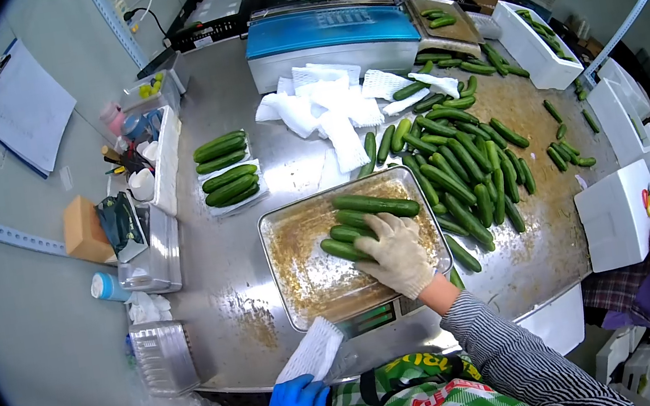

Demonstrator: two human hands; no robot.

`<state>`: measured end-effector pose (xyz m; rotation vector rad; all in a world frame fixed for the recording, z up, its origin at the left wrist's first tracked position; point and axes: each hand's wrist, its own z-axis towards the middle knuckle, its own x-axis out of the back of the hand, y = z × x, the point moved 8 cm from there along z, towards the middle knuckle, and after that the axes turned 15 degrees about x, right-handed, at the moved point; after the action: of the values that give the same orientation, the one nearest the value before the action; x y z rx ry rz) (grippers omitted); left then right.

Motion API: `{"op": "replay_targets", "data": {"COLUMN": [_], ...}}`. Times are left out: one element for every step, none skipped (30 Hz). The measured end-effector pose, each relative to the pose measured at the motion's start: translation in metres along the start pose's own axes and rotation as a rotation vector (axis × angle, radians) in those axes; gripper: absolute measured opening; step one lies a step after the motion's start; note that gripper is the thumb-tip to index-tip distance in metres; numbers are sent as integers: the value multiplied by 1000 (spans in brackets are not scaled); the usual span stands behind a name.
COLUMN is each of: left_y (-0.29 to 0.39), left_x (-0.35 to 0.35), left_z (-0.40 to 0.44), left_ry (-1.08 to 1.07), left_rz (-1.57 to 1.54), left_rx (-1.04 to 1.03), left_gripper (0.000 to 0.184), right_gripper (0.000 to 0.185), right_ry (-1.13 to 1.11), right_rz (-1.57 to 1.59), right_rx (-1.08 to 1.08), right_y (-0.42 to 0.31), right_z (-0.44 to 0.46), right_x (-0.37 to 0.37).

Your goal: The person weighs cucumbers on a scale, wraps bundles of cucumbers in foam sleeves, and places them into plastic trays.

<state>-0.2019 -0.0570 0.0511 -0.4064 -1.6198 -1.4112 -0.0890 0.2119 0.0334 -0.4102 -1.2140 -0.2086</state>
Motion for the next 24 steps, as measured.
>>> {"op": "replay_targets", "data": {"left_y": [3,6,9,11,12,14,19,23,27,30,32,30,28,26,25,22,15,12,10,8,7,8,10,14], "left_x": [2,4,5,7,9,11,11,9,7,5,-1,-9,-17,-23,-29,-37,-47,-52,-57,-61,-66,-71,-75,-79], "left_z": [2,3,5,8,12,17,22,31,41,48,54,60,65,70,74,76,78,78,78,78,79,82,85,90], "left_ry": [6,14,22,45,67,87,100,89,80,70,69,67,65,48,29,7,-33,-29,-26,-24,-29,-31,-31,-37], "left_rz": [17,32,45,77,108,139,182,203,226,250,258,266,273,296,316,335,364,360,355,351,339,326,312,318], "left_rx": [-15,-30,-42,-67,-92,-115,-163,-182,-197,-207,-249,-292,-335,-327,-320,-317,-293,-313,-334,-353,-355,-357,-359,-354], "left_gripper": [19,19,19,19,19,19,19,20,21,23,25,27,31,34,37,41,47,46,44,43,42,40,38,36], "right_gripper": [57,63,70,76,88,89,90,91,92,93,94,94,95,95,97,98,99,101,102,104,105,106,107,107], "right_ry": [-52,-62,-74,-87,-167,-243,-319,-393,-410,-429,-447,-445,-436,-429,-447,-466,-482,-459,-436,-413,-412,-412,-411,-379], "right_rz": [39,45,51,55,18,3,-13,-29,-44,-58,-72,-65,-59,-56,-25,6,38,38,38,40,105,168,227,305], "right_rx": [-76,-100,-122,-143,-149,-159,-168,-172,-169,-161,-152,-135,-130,-125,-152,-184,-222,-219,-218,-217,-251,-283,-314,-372], "right_y": [8,11,16,19,18,17,16,16,16,16,16,17,17,17,18,19,21,21,22,24,29,36,43,48], "right_z": [1,0,-3,-4,-2,1,5,8,11,14,15,15,14,12,11,8,4,2,-1,-5,-10,-16,-21,-22], "right_x": [-1,0,1,3,3,3,2,0,0,-1,-2,-2,-4,-6,-10,-13,-15,-14,-13,-11,-11,-8,-4,8]}}
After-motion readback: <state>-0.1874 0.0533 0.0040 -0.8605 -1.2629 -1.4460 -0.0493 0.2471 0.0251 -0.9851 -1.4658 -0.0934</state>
